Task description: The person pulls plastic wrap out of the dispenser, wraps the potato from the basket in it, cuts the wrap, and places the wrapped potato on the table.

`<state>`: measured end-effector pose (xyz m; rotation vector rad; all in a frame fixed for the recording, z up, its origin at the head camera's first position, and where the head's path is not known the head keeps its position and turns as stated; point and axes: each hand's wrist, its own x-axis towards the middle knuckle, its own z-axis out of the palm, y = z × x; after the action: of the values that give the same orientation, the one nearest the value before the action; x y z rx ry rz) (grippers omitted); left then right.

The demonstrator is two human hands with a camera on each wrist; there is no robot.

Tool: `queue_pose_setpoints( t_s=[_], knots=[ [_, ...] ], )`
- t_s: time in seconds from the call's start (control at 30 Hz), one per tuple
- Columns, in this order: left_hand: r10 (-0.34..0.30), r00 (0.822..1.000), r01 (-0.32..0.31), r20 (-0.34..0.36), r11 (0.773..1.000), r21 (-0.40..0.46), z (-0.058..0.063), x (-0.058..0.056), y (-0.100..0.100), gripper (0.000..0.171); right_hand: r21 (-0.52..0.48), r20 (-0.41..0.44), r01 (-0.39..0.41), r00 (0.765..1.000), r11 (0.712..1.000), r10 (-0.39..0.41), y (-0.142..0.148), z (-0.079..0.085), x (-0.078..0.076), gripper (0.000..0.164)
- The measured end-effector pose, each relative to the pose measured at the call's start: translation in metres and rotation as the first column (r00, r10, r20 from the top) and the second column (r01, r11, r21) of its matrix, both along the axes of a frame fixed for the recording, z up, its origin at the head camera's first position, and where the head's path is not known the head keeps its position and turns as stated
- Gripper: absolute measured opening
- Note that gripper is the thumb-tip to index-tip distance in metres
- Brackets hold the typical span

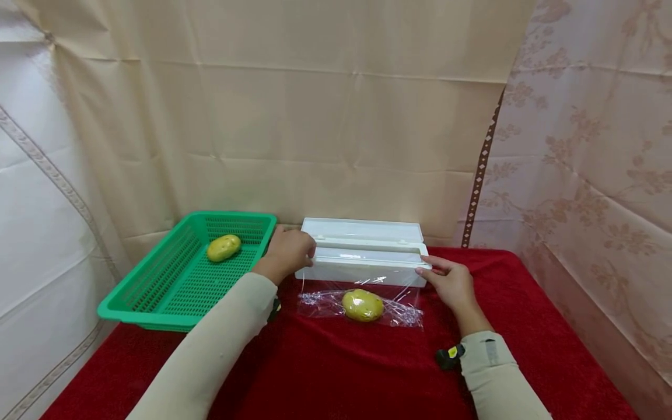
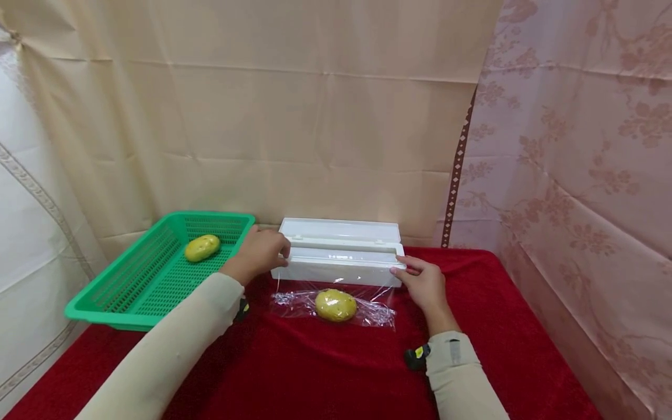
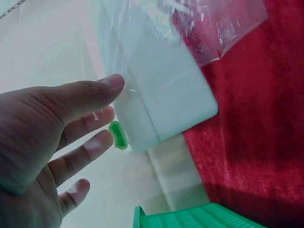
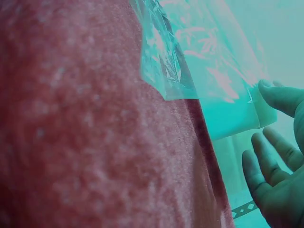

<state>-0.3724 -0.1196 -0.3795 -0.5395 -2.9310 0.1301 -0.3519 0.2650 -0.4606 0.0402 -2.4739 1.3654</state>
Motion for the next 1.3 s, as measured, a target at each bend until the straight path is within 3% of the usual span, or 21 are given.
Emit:
queue_pose_setpoints(
  t_s=[0.2,0.47,0.73,1.0,1.17,1.3],
  knots=[
    [-0.021,1.0,0.022,-0.011,1.0,0.021,0.004,0.006,0.0,0.017,0.057,-0.126,-0.021,0.992,0.998,0.028,-0.001,0.004,0.002,0.018],
    [0.007,0.998,-0.017,0.067,0.989,0.144,0.01,0.025,-0.003,0.021,0.145,-0.113,-0.106,0.986,0.984,0.123,0.007,0.016,0.017,0.015],
    [-0.027,0.999,0.024,0.019,0.99,0.136,0.007,0.052,-0.006,0.02,0.199,-0.124,-0.247,0.953,0.948,0.275,0.02,0.023,0.045,0.009],
    [-0.035,0.999,0.035,-0.004,0.996,0.077,-0.008,0.076,-0.002,0.026,0.314,-0.04,-0.31,0.94,0.897,0.339,0.021,0.023,0.07,0.018],
    [-0.03,0.999,0.03,-0.027,1.0,0.008,-0.026,0.082,0.004,0.03,0.41,-0.008,-0.345,0.924,0.844,0.381,0.018,0.017,0.075,0.022],
    [-0.007,0.996,0.001,-0.085,0.998,-0.06,-0.036,0.081,0.007,0.018,0.48,0.002,-0.363,0.911,0.799,0.413,0.016,0.013,0.074,0.022]
  ],
)
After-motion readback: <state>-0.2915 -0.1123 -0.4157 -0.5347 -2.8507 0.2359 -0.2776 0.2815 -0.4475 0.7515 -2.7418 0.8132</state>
